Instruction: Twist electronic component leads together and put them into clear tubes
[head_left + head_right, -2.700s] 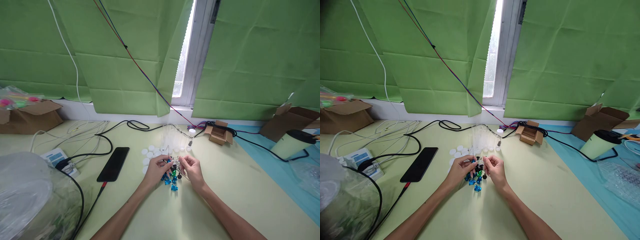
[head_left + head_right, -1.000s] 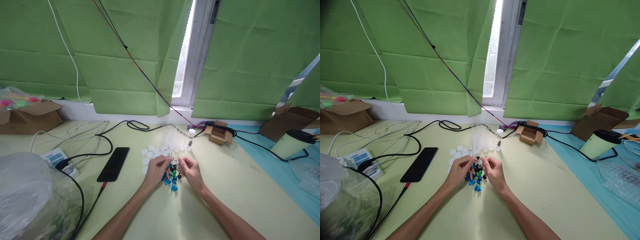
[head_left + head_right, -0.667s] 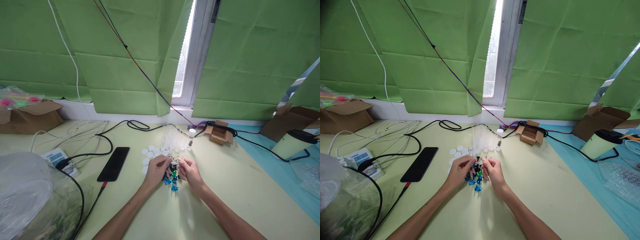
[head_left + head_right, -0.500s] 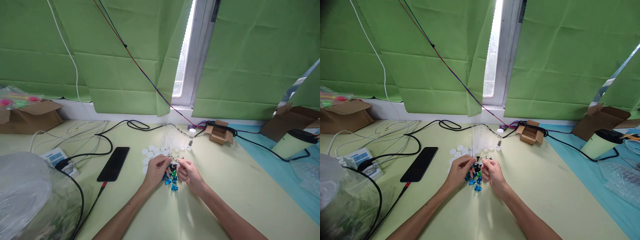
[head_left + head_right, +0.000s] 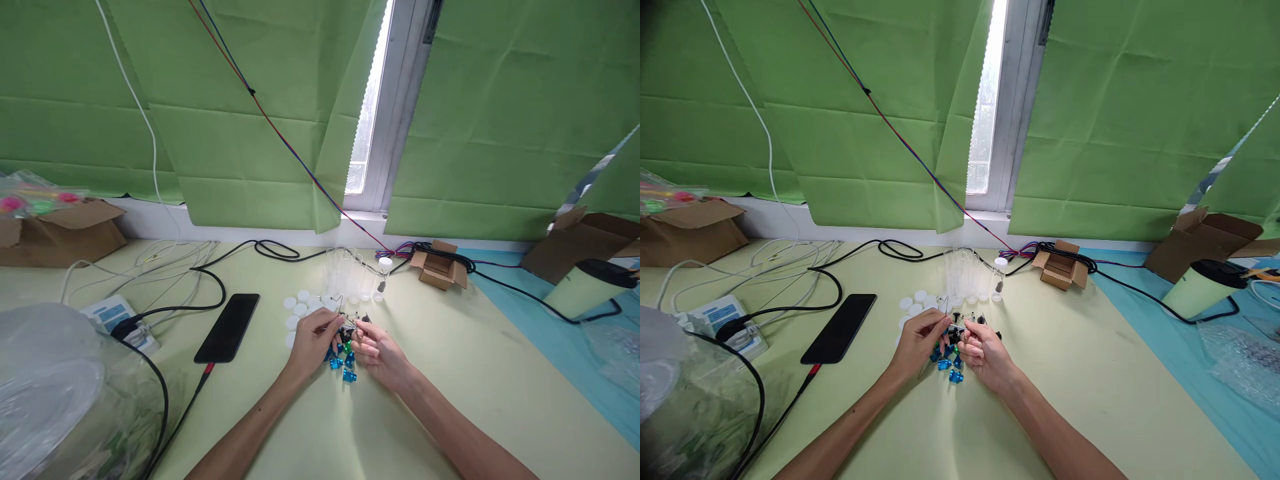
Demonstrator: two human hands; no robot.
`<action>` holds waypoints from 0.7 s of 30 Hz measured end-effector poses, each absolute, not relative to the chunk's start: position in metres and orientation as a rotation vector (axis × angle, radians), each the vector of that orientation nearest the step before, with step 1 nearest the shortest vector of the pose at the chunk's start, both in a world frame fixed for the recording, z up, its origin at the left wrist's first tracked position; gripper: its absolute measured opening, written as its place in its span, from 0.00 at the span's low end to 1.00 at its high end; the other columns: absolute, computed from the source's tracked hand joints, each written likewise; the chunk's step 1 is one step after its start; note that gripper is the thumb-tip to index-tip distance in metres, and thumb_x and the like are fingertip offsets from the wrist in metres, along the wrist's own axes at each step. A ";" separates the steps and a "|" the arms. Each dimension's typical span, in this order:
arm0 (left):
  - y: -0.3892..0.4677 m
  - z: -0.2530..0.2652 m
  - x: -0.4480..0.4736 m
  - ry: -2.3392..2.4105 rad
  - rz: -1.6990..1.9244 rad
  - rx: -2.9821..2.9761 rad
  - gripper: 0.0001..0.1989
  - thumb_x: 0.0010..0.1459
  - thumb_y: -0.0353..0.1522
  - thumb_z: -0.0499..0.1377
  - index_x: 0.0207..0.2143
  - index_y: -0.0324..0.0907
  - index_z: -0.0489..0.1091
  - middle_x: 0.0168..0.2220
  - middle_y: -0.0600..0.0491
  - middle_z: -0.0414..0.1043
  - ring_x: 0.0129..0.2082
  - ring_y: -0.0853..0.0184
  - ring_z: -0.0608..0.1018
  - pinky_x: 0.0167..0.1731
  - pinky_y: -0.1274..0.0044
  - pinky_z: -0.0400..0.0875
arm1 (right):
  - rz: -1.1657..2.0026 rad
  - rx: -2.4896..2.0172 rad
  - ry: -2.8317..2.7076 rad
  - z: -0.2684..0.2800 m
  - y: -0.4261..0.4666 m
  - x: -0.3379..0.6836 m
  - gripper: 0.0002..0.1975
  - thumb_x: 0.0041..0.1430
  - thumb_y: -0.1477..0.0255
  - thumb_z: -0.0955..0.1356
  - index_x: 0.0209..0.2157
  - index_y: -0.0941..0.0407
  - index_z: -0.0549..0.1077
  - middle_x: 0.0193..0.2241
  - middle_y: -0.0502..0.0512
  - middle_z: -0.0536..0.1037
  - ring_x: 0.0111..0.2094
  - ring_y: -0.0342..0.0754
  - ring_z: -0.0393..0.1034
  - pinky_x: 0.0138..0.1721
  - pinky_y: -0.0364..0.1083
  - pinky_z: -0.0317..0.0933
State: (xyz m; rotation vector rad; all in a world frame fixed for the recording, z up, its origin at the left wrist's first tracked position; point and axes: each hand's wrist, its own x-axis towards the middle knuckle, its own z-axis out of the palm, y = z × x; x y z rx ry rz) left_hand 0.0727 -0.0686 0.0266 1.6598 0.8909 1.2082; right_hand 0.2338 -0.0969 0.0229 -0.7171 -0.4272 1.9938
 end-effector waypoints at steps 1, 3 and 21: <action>-0.069 0.027 0.072 0.888 1.207 1.683 0.15 0.62 0.38 0.58 0.25 0.39 0.72 0.27 0.55 0.66 0.17 0.73 0.73 0.18 0.79 0.66 | 1.998 -0.712 -0.426 0.023 -0.097 0.234 0.17 0.51 0.69 0.75 0.19 0.59 0.66 0.11 0.39 0.55 0.13 0.32 0.39 0.12 0.34 0.39; -0.069 0.028 0.072 0.899 1.221 1.722 0.15 0.62 0.37 0.57 0.25 0.39 0.71 0.27 0.55 0.66 0.17 0.73 0.72 0.18 0.79 0.66 | 2.007 -0.708 -0.432 0.023 -0.098 0.235 0.17 0.51 0.69 0.75 0.19 0.59 0.66 0.11 0.39 0.55 0.13 0.32 0.39 0.11 0.34 0.38; -0.059 0.034 0.066 1.072 1.228 1.443 0.15 0.58 0.43 0.60 0.29 0.39 0.74 0.18 0.56 0.70 0.15 0.70 0.71 0.18 0.78 0.67 | 1.027 -1.159 -1.161 0.015 -0.092 0.238 0.23 0.61 0.54 0.66 0.21 0.55 0.63 0.14 0.43 0.54 0.16 0.39 0.46 0.19 0.42 0.41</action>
